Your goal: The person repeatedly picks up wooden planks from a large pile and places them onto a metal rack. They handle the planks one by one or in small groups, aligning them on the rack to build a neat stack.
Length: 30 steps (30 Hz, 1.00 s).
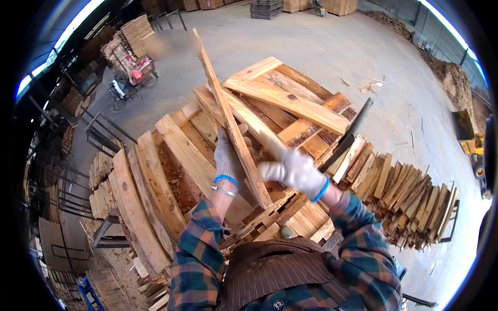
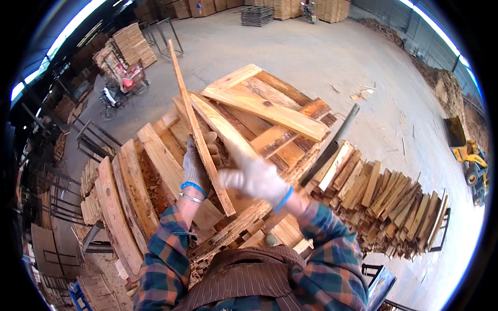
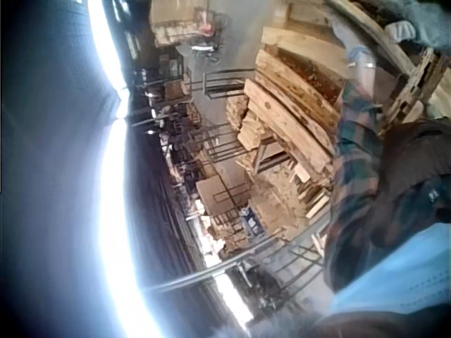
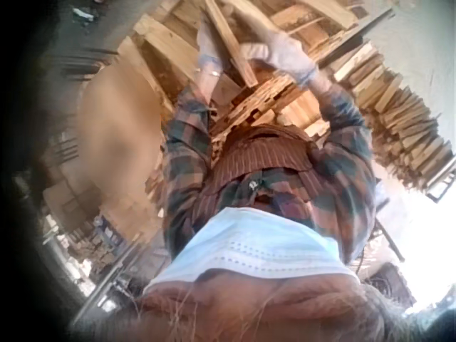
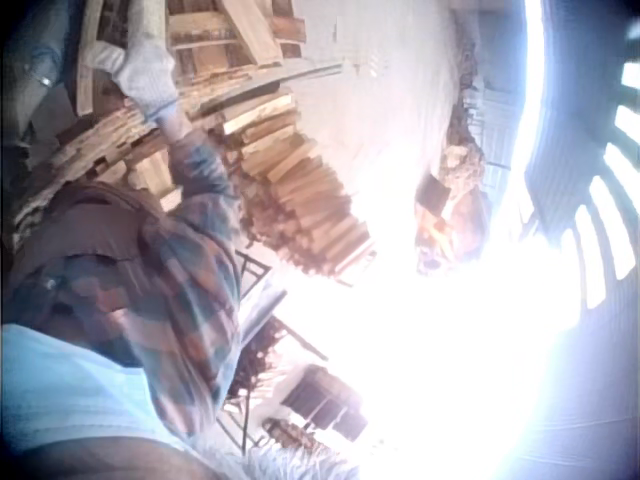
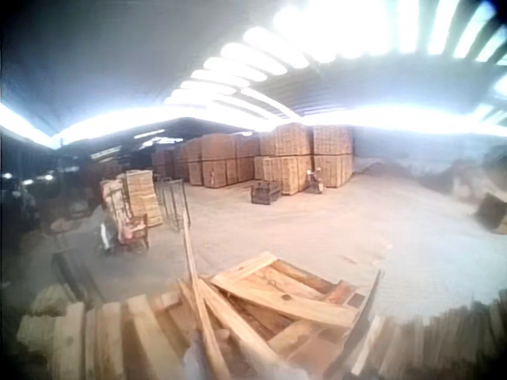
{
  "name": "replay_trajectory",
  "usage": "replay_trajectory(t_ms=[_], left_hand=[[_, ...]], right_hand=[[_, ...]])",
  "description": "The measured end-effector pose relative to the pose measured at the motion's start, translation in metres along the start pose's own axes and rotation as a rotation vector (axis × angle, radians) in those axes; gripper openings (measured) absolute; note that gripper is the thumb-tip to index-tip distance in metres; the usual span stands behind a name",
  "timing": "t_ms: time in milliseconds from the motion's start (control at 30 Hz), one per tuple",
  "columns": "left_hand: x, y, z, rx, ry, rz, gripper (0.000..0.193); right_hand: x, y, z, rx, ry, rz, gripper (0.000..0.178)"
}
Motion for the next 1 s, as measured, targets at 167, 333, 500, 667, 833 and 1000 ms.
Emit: replay_trajectory(t_ms=[167,333,500,667,833,1000], left_hand=[[0.023,0.027,-0.012,0.002,0.081,0.198,0.05],[0.07,0.05,-0.006,0.047,0.248,0.23,0.075],[0.091,0.055,-0.076,0.266,0.28,0.425,0.064],[0.101,0.08,-0.077,0.507,0.037,0.556,0.057],[0.097,0.078,-0.088,0.501,-0.039,0.557,0.05],[0.093,0.082,-0.122,0.291,-0.049,0.46,0.045]], right_hand=[[-0.024,-0.012,0.063,-0.13,0.05,0.191,0.118],[-0.044,-0.014,0.069,-0.229,0.185,0.237,0.101],[-0.033,-0.004,0.068,-0.172,-0.865,0.272,0.072],[-0.004,-0.008,0.091,-0.121,-0.905,0.271,0.07],[-0.017,-0.007,0.094,-0.125,-0.774,0.359,0.092],[-0.01,0.007,0.097,-0.061,-0.779,0.388,0.088]])
Point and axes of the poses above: each hand's wrist, its own y-axis away from the middle knuckle, its own z-axis out of the palm, x = y × z, the point moved 1 cm from there along -y, towards the middle knuckle, and after that the axes turned 15 degrees about -z, right-handed, at the moved point
